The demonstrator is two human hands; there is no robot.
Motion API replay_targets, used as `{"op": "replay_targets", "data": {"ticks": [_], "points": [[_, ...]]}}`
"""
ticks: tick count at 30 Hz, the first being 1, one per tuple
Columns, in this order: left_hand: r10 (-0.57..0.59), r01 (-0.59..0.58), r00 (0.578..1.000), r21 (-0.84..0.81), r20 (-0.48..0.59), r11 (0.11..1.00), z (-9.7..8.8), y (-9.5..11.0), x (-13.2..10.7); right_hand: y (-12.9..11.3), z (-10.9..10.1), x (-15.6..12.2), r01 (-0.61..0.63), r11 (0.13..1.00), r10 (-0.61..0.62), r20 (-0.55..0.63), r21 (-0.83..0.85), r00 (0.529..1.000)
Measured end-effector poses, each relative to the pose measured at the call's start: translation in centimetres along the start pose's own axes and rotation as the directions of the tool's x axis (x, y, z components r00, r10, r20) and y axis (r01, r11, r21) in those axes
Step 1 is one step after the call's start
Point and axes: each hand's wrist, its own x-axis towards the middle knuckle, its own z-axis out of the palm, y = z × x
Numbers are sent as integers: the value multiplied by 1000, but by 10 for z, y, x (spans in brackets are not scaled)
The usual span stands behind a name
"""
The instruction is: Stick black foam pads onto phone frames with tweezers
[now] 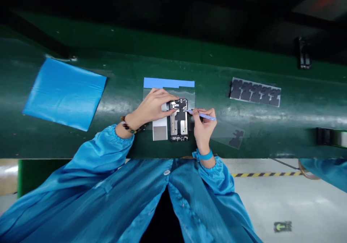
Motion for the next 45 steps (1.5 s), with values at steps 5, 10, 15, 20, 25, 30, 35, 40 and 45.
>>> {"op": "replay_targets", "data": {"ticks": [5,10,15,20,25,30,35,40,45], "points": [[19,-19,1000,14,-5,1000,1,-2,0,-1,-1,1,-2,1000,2,3,-20,1000],[65,-65,998,72,9,995,1,-1,-1,-2,1,2,1,1000,-1,6,-21,1000],[149,-154,988,233,39,960,-1,10,-4,-2,-3,3,23,999,-23,-23,-23,999],[149,-162,987,316,67,935,4,18,-3,-3,-21,5,58,998,-62,-127,-41,990],[171,-166,985,305,10,938,-3,22,-17,-8,-34,-11,14,998,-14,-8,-60,1000],[204,-189,977,202,-56,961,-16,36,-77,-15,-24,-38,50,995,-31,202,-89,979],[185,-159,978,236,-92,959,-3,44,-113,-11,-6,-52,108,988,-69,310,-111,948],[145,-117,985,250,-96,961,3,43,-115,-2,-6,-52,132,985,-92,312,-109,946],[110,-93,992,243,-58,966,2,44,-114,-1,-10,-51,103,990,-67,333,-92,940]]}}
